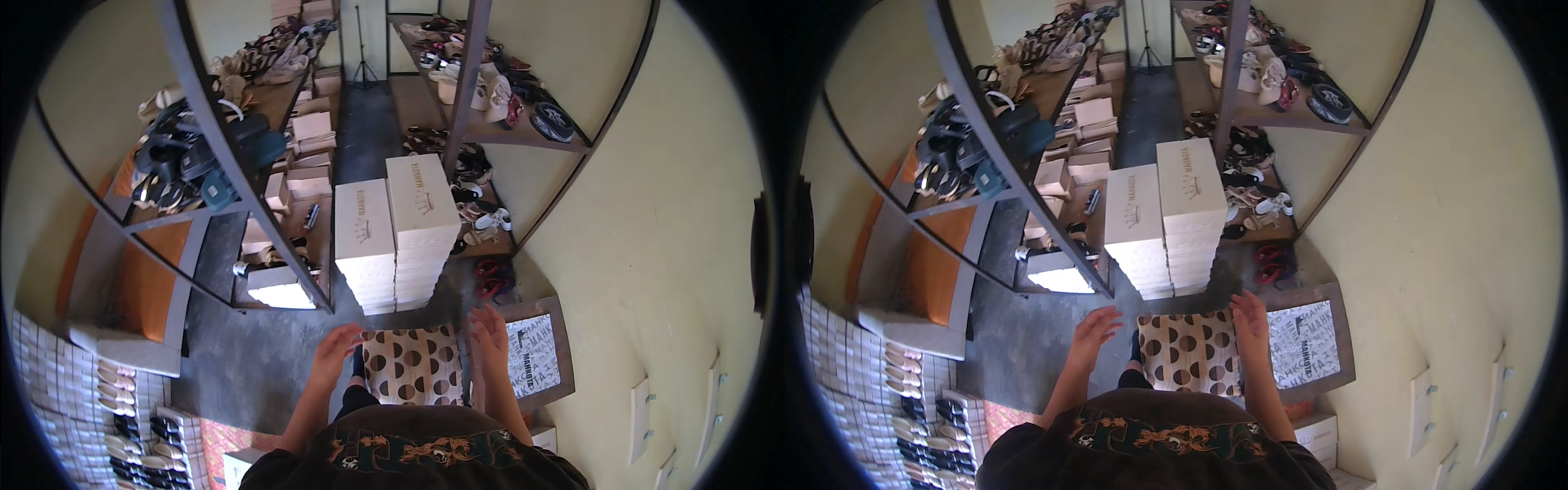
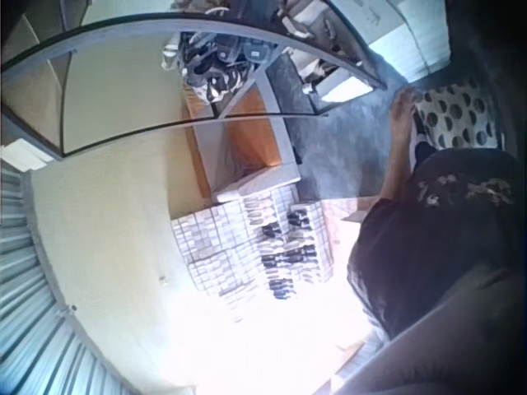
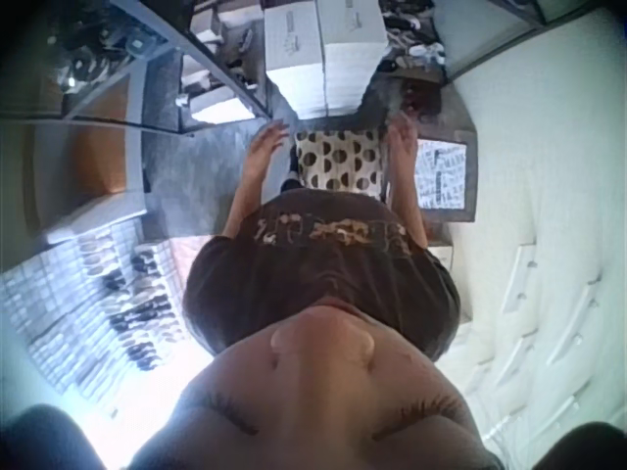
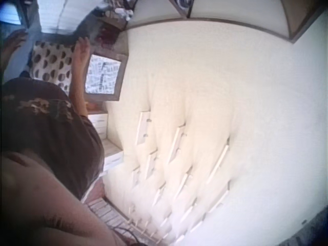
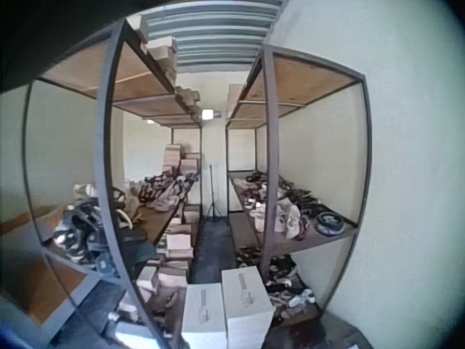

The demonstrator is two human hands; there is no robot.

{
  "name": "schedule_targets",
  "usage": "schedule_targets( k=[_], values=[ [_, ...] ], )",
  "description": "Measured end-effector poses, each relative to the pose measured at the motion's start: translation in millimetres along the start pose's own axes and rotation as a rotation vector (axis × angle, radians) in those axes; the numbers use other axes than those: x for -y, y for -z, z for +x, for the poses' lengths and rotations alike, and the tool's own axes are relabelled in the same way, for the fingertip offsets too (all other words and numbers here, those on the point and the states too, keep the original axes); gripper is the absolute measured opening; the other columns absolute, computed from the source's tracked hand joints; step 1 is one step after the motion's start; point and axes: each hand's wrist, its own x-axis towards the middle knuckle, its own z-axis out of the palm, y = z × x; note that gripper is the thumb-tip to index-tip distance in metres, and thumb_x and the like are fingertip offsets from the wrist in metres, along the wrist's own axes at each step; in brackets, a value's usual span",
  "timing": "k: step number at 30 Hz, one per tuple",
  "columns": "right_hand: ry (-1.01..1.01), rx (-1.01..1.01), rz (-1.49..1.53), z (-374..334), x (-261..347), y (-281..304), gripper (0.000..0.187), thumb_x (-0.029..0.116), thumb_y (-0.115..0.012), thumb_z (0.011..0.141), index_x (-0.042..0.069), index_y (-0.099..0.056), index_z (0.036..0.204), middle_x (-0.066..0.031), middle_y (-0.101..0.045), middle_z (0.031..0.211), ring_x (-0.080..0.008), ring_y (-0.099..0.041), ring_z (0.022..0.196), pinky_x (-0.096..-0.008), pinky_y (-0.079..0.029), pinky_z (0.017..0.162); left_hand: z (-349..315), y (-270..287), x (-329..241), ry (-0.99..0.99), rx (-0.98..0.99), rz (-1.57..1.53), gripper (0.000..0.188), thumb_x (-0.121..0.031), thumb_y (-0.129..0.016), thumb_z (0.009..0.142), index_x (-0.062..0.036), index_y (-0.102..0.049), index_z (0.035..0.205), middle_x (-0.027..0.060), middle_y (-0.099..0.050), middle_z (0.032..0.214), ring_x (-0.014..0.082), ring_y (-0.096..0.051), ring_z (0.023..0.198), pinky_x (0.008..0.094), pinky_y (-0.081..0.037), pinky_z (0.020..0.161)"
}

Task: The person picks up white cardboard boxes from a metal shelf and stacks them on the floor. They arrange the boxes into neat piles against the wall, occasionally kneeling to adjust the alignment of the stack.

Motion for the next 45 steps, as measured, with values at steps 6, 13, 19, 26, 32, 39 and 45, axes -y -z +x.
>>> schedule_targets(
  k=[6,13,19,26,32,39,45],
  values=[
    [-0.023,-0.166,0.053,56.3,12.5,-10.7,0.043,0.006,-0.051,0.085,0.003,-0.038,0.126,-0.0108,-0.050,0.115,-0.0160,-0.047,0.105,-0.0270,-0.036,0.089,95.3,-10.7,-36.4,0.031,0.131,0.037,0.032,-0.025,-0.046,0.091,-0.0080,-0.050,0.118,0.0052,-0.056,0.115,0.0158,-0.053,0.102,0.0301,-0.037,0.086],
    [-0.092,-0.244,-0.032,151.0,-20.0,-32.9,0.043,0.021,-0.053,0.086,0.013,-0.040,0.126,-0.0012,-0.052,0.119,-0.0124,-0.047,0.107,-0.0285,-0.037,0.080,208.4,-18.4,-59.8,0.039,0.203,0.097,0.034,-0.022,-0.048,0.089,-0.0125,-0.047,0.121,0.0045,-0.054,0.117,0.0169,-0.049,0.107,0.0342,-0.036,0.089],
    [-0.239,-0.277,-0.145,225.0,-53.7,-53.7,0.048,0.034,-0.054,0.084,0.014,-0.041,0.126,-0.0009,-0.051,0.118,-0.0139,-0.045,0.107,-0.0349,-0.035,0.083,292.4,-30.2,-27.1,0.107,0.311,0.193,0.040,-0.020,-0.050,0.086,-0.0149,-0.044,0.124,0.0036,-0.047,0.125,0.0171,-0.043,0.113,0.0364,-0.037,0.090],
    [-0.474,-0.178,-0.127,257.2,-62.0,-65.1,0.050,0.041,-0.055,0.081,0.015,-0.045,0.122,-0.0006,-0.053,0.112,-0.0147,-0.046,0.104,-0.0352,-0.035,0.083,332.6,-57.1,-2.5,0.127,0.187,0.096,0.054,-0.022,-0.051,0.084,-0.0133,-0.031,0.133,0.0032,-0.040,0.131,0.0188,-0.041,0.115,0.0369,-0.037,0.090],
    [-0.475,-0.172,0.007,261.7,-78.3,-55.2,0.047,0.040,-0.057,0.081,0.014,-0.050,0.119,-0.0021,-0.055,0.107,-0.0150,-0.049,0.099,-0.0345,-0.036,0.083,349.5,-67.9,-1.9,0.209,0.291,0.125,0.061,-0.028,-0.051,0.085,-0.0125,-0.023,0.137,0.0076,-0.041,0.129,0.0206,-0.046,0.111,0.0362,-0.038,0.090],
    [-0.462,-0.175,0.070,259.8,-72.9,-65.4,0.044,0.037,-0.058,0.081,0.012,-0.052,0.117,-0.0027,-0.057,0.105,-0.0139,-0.050,0.096,-0.0305,-0.036,0.082,350.7,-70.5,4.2,0.138,0.271,0.067,0.063,-0.024,-0.055,0.082,-0.0014,-0.027,0.134,0.0143,-0.045,0.126,0.0218,-0.042,0.115,0.0297,-0.031,0.097],
    [-0.459,-0.132,0.043,251.1,-65.4,-61.5,0.048,0.037,-0.057,0.081,0.014,-0.049,0.122,-0.0020,-0.054,0.112,-0.0150,-0.045,0.107,-0.0386,-0.032,0.089,338.2,-71.9,-4.9,0.150,0.275,0.054,0.061,-0.021,-0.054,0.082,-0.0057,-0.028,0.135,0.0131,-0.047,0.124,0.0210,-0.045,0.112,0.0287,-0.034,0.094]
  ],
)
